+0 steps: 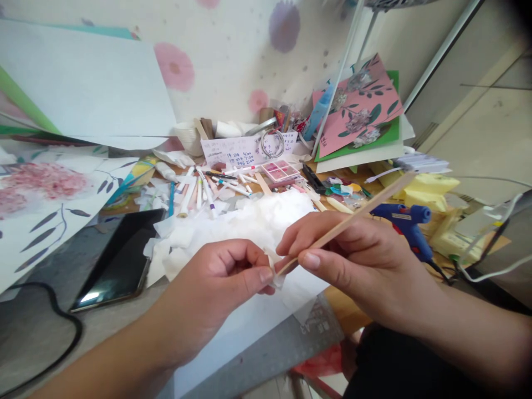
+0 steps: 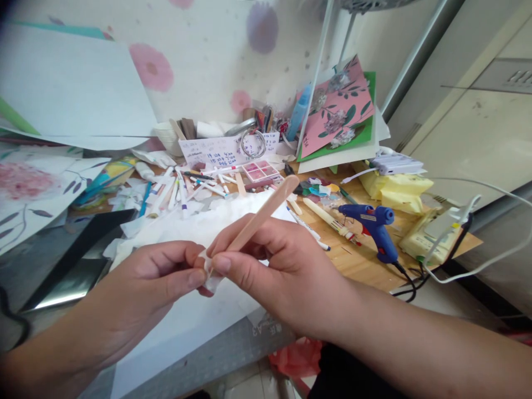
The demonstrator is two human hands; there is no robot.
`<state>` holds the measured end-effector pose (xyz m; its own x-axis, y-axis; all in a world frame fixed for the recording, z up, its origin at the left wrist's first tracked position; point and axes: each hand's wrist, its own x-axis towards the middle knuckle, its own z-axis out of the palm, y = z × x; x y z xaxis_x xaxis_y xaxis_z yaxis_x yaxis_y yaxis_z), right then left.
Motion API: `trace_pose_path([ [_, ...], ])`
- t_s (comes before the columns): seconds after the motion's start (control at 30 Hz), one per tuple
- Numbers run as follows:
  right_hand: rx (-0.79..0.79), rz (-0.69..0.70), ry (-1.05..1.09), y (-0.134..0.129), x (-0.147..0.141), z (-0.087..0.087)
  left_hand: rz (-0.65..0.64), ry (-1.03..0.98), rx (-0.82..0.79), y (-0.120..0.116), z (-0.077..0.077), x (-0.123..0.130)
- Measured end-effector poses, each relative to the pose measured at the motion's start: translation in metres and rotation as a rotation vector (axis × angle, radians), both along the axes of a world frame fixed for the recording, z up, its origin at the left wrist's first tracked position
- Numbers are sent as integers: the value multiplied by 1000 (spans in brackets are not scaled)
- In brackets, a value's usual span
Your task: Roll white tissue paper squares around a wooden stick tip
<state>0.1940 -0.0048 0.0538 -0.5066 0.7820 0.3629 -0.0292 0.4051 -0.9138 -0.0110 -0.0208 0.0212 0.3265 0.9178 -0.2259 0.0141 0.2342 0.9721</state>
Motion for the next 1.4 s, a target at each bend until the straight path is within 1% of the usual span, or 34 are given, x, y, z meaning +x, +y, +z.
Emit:
trace_pose_path([
  [0.13,-1,21,6,1,0,1,-5,11,16,0,0,0],
  [0.33,23,-18,-27,0,1,2,-7,13,27,-2,0,-2],
  [0.5,65,-16,-54,1,1,1,-2,9,38,-1,2,-1],
  [0.9,104,-22,-85,0,0,1,-8,20,37,-2,0,-2],
  [1.0,84,-22,-70,1,0,1,-13,21,35,-1,1,-1],
  [1.13,16,-5,0,2,0,1,-10,17,39,0,3,0],
  [1.4,-39,-72,39,8,6,-5,-19,2,28,-1,1,-2],
])
